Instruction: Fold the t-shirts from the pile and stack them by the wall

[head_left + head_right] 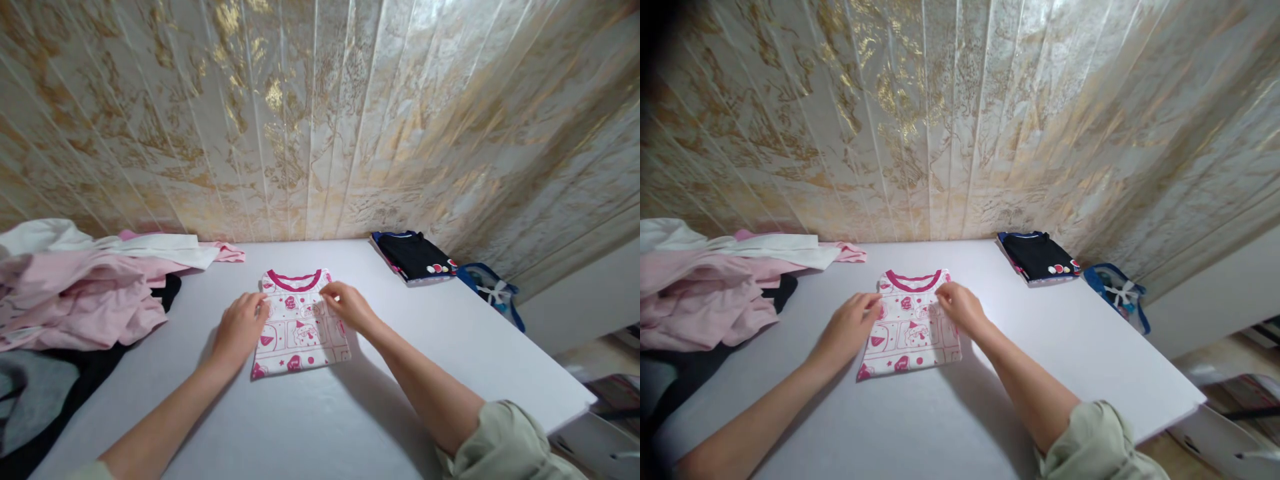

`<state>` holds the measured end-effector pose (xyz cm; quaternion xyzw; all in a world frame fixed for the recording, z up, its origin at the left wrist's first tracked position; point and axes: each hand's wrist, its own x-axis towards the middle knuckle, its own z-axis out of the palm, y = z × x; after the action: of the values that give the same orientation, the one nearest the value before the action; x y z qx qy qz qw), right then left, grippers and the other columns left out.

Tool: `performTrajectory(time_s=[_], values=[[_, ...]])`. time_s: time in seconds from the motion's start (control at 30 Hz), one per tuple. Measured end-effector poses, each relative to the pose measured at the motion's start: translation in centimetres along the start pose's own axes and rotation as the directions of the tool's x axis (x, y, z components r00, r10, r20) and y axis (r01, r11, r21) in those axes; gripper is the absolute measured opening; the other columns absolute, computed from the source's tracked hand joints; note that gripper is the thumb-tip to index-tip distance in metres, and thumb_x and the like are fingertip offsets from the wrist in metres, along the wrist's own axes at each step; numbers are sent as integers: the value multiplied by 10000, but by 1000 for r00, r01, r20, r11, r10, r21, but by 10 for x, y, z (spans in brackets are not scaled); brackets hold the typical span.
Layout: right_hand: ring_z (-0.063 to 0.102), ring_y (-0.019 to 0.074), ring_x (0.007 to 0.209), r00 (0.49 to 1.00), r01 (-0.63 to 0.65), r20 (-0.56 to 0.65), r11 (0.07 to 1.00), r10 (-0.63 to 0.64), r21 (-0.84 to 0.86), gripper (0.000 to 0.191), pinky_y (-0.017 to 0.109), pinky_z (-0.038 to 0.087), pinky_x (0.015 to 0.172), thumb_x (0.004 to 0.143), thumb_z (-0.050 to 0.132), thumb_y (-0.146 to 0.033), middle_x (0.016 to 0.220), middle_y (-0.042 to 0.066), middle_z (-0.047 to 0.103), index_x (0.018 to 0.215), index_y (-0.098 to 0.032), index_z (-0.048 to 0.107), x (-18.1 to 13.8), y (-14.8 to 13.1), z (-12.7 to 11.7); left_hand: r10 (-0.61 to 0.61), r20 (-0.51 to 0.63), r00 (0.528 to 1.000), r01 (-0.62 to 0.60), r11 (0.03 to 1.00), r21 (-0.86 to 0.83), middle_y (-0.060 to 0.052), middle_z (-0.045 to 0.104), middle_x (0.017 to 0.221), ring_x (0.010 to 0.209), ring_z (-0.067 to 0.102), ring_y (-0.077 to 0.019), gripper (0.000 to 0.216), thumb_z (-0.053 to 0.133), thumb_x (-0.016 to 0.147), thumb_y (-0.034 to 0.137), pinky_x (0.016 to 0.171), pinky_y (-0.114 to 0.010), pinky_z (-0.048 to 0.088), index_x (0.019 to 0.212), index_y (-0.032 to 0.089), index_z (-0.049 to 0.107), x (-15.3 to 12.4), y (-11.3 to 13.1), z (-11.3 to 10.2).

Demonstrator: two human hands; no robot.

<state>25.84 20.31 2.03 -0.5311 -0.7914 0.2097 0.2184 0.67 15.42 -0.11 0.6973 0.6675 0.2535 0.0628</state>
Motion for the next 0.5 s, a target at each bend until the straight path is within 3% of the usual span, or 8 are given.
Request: performTrajectory(time_s=[0.1, 0.17, 0.33, 0.5], values=[[637, 169, 871, 947, -299, -115, 954, 300, 28, 189, 243, 432, 724, 867, 514, -218, 943, 52, 719, 950, -187, 681, 34, 21, -6, -316, 52, 947, 317, 948, -4, -63, 718, 1013, 937, 656, -228, 253, 406, 900, 340, 808, -325, 467, 939, 219, 625, 33, -13, -7], [633, 161, 779, 920, -378, -94, 925, 380, 44, 176, 233, 409, 650, 863, 527, -255, 850, 58, 712, 902, -160, 670, 47, 33, 1, -403, 107, 909, 405, 914, 3, -47, 733, 987, 915, 667, -236, 221, 440, 882, 350, 790, -332, 454, 875, 230, 625, 45, -18, -5], [609, 143, 715, 916, -365, -135, 925, 378, 111, 229, 225, 379, 591, 892, 497, -386, 826, 32, 688, 889, -186, 609, 49, 47, 26, -391, 95, 915, 395, 919, -18, 26, 745, 927, 959, 666, -216, 230, 461, 884, 413, 878, -337, 386, 820, 270, 630, 43, -16, 6], [597, 143, 727, 923, -319, -175, 936, 342, 145, 199, 229, 376, 612, 858, 539, -417, 810, 2, 669, 847, -220, 563, 44, 42, 29, -384, 48, 922, 387, 916, -103, 63, 732, 818, 869, 674, -166, 165, 543, 840, 414, 846, -279, 376, 877, 282, 635, 38, -9, 9]])
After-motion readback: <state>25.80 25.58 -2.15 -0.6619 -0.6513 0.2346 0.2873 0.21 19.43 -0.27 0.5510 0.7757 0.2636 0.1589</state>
